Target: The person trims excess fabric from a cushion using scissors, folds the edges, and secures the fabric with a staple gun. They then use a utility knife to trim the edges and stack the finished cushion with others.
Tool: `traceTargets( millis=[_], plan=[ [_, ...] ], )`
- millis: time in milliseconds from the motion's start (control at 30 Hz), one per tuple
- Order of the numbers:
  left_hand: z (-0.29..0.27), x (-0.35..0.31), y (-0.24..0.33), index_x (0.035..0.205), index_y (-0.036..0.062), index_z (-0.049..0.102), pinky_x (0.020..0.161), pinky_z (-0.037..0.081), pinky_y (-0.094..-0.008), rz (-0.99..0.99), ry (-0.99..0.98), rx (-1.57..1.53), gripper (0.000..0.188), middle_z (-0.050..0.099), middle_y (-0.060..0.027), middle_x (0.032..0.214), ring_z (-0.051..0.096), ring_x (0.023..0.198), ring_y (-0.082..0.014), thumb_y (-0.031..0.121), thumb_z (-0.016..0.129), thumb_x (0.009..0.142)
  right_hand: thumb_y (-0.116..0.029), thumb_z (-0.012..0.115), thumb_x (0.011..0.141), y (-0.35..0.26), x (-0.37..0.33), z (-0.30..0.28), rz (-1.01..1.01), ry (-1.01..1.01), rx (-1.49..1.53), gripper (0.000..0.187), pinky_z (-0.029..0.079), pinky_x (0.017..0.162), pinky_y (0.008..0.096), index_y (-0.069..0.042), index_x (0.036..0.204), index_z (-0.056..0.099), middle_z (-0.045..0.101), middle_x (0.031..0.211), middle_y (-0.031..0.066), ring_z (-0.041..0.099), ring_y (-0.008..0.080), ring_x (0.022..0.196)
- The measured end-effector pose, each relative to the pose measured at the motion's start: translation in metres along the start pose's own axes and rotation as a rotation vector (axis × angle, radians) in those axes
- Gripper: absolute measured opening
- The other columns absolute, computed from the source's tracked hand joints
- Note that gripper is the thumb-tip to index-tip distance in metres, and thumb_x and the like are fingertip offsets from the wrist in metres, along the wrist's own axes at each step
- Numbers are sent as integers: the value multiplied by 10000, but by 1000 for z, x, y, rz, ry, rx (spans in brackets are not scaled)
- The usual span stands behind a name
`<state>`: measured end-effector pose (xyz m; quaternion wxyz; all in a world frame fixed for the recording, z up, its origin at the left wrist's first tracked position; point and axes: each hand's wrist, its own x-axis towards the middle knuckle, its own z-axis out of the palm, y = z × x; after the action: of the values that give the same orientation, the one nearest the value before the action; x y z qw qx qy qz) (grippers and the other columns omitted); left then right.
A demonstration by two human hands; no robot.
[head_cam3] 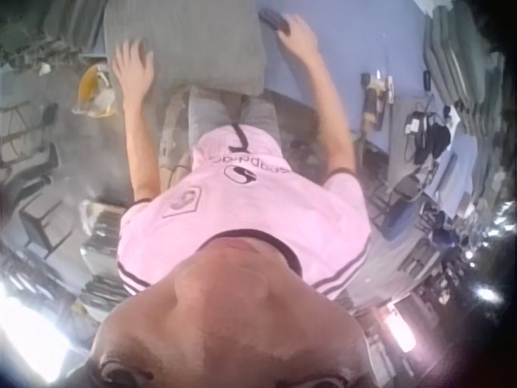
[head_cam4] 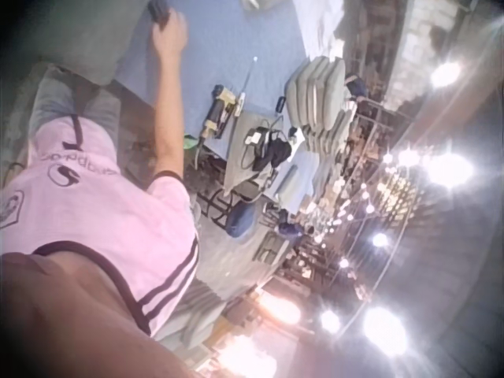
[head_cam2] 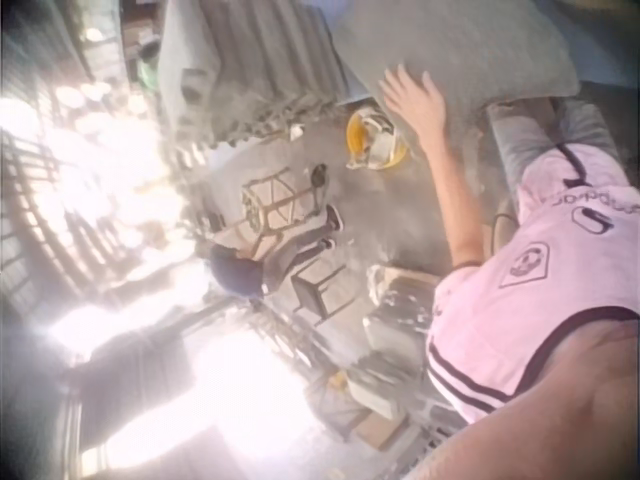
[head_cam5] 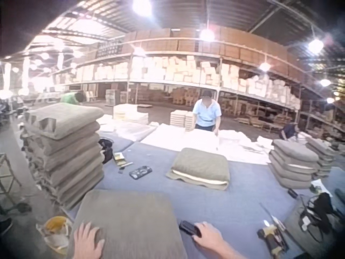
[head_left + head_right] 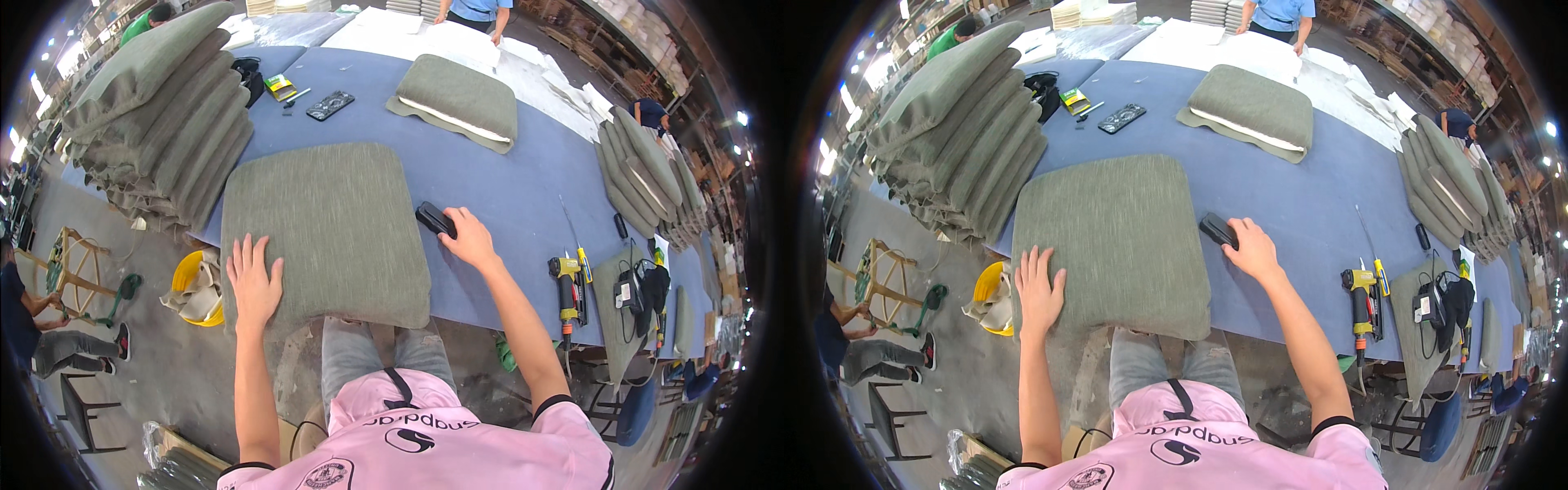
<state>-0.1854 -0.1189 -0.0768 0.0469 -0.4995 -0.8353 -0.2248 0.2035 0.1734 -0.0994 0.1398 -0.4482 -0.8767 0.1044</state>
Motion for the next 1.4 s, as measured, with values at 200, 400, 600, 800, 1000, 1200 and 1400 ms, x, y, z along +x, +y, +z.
traceTargets(
  millis=[200,400,600,800,1000,1200,1400],
  plan=[
    [4,-10,-3,1614,118,532,1380,174,-551,16,19,18,563,426,-172,1750,302,1659,-388,292,604,1083,-383,788,835,37,43,-41,283,-47,87,517,568,951,499,-63,1229,688,722,1243,151,706,365,1149],
    [6,-2,-3,1634,127,537,1382,175,-545,17,29,13,585,405,-173,1772,306,1664,-388,289,616,1077,-419,809,841,74,112,-65,271,-24,39,558,573,969,475,-71,1265,711,742,1233,149,710,336,1159],
    [-11,-5,-46,1725,131,411,1347,267,-551,-205,-106,54,742,375,-246,1772,324,1654,-421,414,651,1082,-457,813,838,121,76,-76,365,-4,43,579,580,988,486,-87,1275,728,752,1257,147,711,339,1193],
    [-3,-7,-65,1787,145,240,1294,359,-489,-390,-135,-146,860,404,-280,1748,411,1599,-473,481,630,1097,-503,829,788,218,15,-91,624,78,42,650,589,1004,485,-79,1277,767,791,1246,179,742,362,1198],
    [3,-8,-73,1774,134,280,1288,372,-494,-329,-57,-128,843,431,-283,1729,435,1588,-456,514,611,1098,-521,836,789,243,51,-96,620,253,106,671,590,995,466,-58,1270,771,804,1229,188,760,363,1171],
    [-2,-7,-67,1760,195,320,1130,512,-551,-387,-13,-64,891,597,-328,1540,642,1343,-517,625,627,1043,-431,856,891,198,87,-80,448,502,174,532,574,923,480,-55,1243,721,745,1167,154,731,335,1061],
    [-9,-12,-59,1762,243,316,1023,557,-567,-466,-26,-45,901,675,-318,1367,703,1206,-509,670,612,1027,-376,858,908,108,110,-56,95,233,331,471,578,946,446,-60,1239,745,763,1150,141,736,316,1072]
  ],
)
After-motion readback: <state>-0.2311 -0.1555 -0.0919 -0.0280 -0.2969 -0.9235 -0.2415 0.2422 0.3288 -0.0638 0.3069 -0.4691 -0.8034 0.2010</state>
